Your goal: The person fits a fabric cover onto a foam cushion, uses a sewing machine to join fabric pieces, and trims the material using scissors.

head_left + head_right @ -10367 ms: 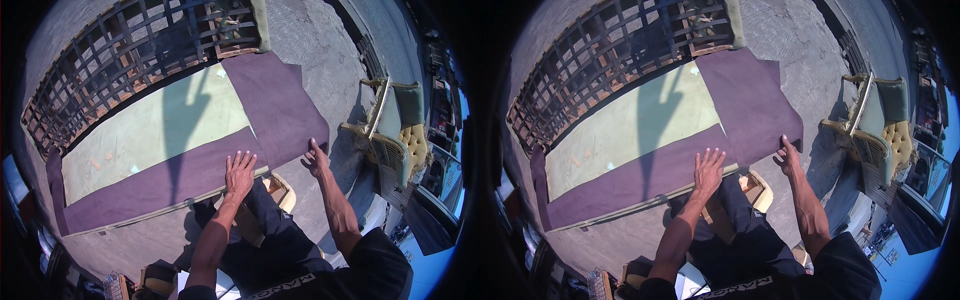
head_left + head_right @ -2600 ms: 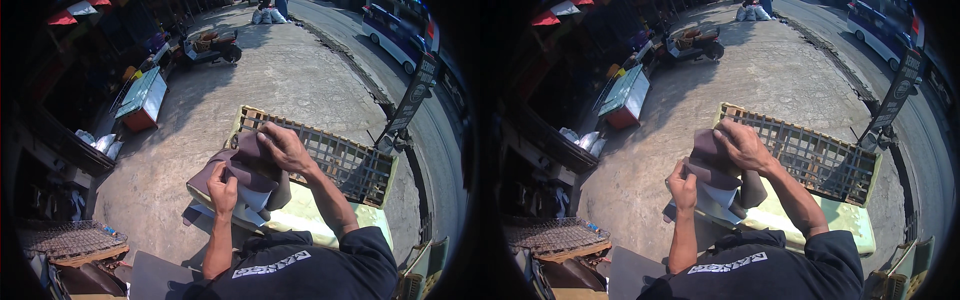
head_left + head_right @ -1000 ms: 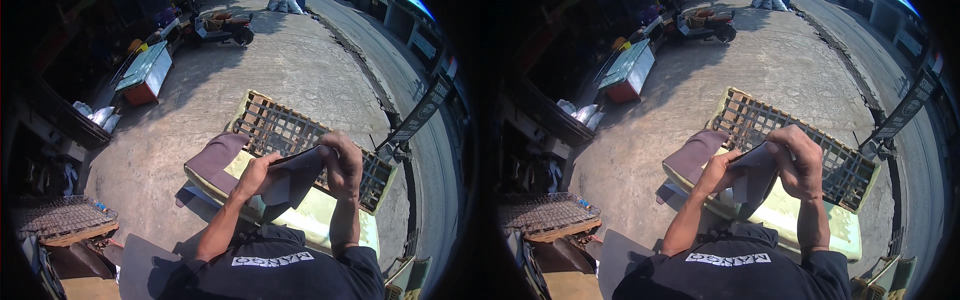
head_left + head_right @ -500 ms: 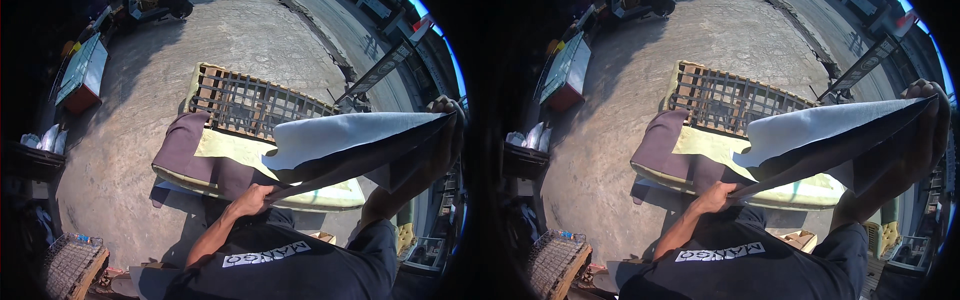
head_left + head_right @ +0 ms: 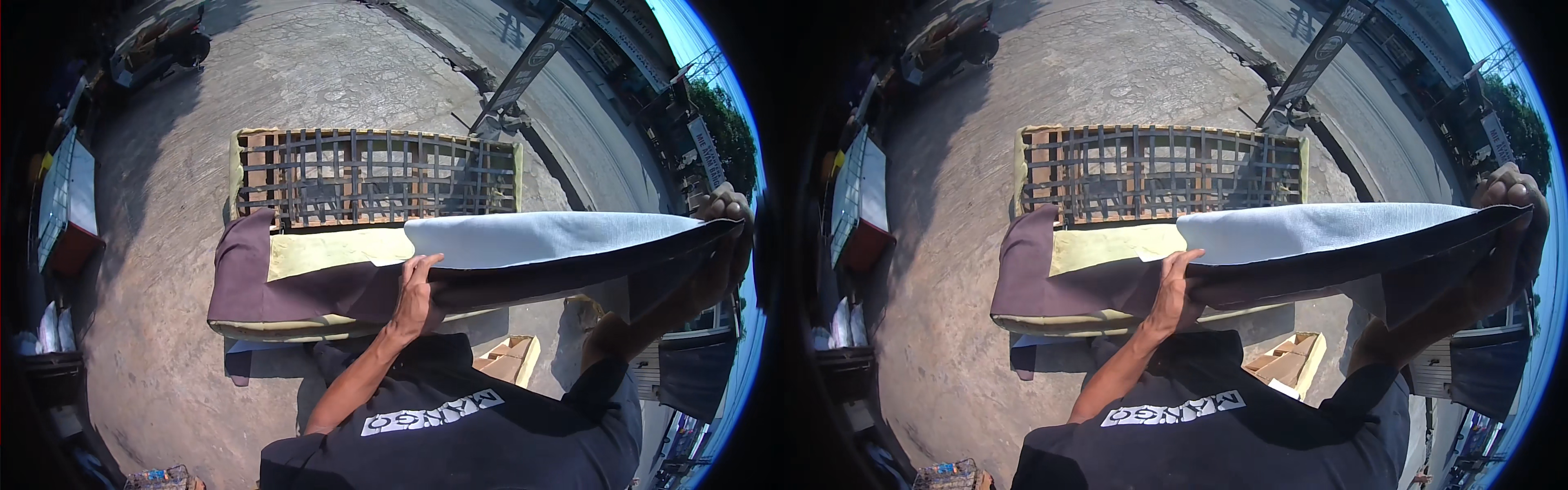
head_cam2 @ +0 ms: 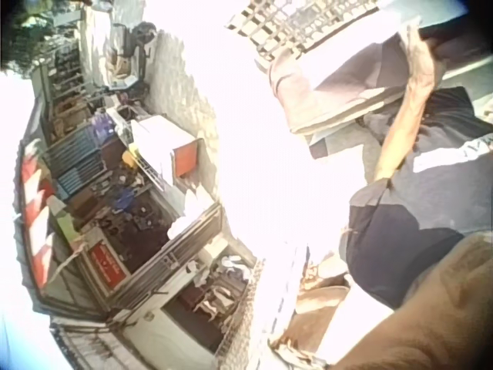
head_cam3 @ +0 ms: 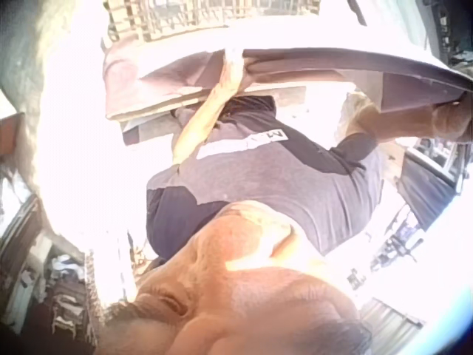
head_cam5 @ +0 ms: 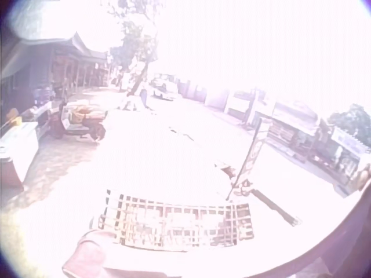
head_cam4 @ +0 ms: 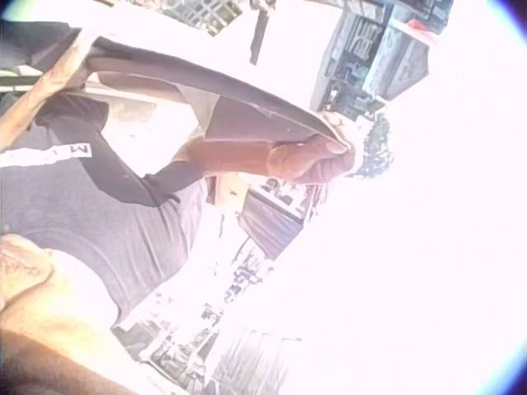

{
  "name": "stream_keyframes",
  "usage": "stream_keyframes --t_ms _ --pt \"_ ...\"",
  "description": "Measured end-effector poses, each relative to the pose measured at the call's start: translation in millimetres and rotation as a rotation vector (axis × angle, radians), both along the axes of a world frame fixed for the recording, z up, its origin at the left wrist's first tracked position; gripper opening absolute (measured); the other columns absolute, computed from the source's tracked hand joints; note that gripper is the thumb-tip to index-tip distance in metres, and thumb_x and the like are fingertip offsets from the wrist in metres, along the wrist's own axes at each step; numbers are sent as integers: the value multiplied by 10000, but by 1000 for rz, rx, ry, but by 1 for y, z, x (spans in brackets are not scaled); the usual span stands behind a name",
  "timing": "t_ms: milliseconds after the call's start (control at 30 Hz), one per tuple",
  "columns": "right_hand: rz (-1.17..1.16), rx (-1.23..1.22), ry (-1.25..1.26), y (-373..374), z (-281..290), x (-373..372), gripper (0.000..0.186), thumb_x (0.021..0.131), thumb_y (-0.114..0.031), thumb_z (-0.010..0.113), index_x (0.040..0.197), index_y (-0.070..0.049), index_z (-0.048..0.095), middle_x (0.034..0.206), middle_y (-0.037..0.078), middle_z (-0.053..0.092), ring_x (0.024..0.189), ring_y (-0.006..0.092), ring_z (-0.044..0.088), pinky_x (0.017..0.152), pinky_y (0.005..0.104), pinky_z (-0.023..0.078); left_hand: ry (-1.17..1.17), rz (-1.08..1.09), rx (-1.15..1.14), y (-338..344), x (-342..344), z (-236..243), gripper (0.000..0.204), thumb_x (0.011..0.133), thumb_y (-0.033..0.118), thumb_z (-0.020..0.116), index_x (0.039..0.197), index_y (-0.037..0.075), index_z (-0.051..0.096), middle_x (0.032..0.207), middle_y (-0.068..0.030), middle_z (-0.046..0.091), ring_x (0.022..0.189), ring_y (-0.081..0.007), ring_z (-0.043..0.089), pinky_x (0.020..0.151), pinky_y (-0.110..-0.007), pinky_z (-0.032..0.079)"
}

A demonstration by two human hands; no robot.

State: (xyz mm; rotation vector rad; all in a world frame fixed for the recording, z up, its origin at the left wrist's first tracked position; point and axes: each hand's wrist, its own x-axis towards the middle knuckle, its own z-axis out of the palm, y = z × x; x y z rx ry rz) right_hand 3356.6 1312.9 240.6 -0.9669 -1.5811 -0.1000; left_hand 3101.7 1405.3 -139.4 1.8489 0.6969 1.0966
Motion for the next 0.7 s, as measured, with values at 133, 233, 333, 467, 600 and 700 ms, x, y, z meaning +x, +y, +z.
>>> stream_keyframes --t_ms 133,233,333,467,600,700 --pt "-210 84 305 4 11 31 286 1084 -145 504 1249 32 657 1136 138 673 1023 179 670 992 278 530 314 -214 -75 38 -10 -35 144 778 -18 585 866 -35 698 1080 -153 668 1051 -321 614 887 -422 480" --pt "-574 41 -27 56 -8 36 279 1069 -203 566 1223 -6 691 1112 86 692 1000 117 652 907 243 504 253 50 -53 94 -69 -17 184 761 -81 553 873 -46 695 830 -173 644 804 -345 666 693 -386 503" --pt "-455 -77 113 99 -31 57 297 1036 -261 639 1212 -32 709 1053 38 713 980 100 641 893 245 475 303 415 90 147 -148 50 150 764 4 732 907 -35 709 831 -128 629 766 -296 653 686 -340 487" --pt "-201 -68 350 140 -67 53 293 1017 -260 670 1200 -36 716 1055 40 717 993 114 644 923 260 463 368 651 226 187 -244 152 167 764 -37 711 929 -54 689 866 -78 608 795 -198 621 719 -288 470" --pt "-41 -34 413 187 -75 -9 317 1042 -241 628 1270 -27 677 1082 65 719 1002 119 666 863 239 521 466 769 357 186 -359 236 229 771 -69 675 1001 -65 676 892 -75 611 837 -184 623 772 -259 467" --pt "107 -55 475 214 -67 -76 293 1037 -236 633 1239 -34 693 1054 67 719 983 125 672 867 265 544 442 981 550 161 -442 265 235 796 -83 659 1031 -73 668 910 -72 620 860 -169 627 803 -238 464"
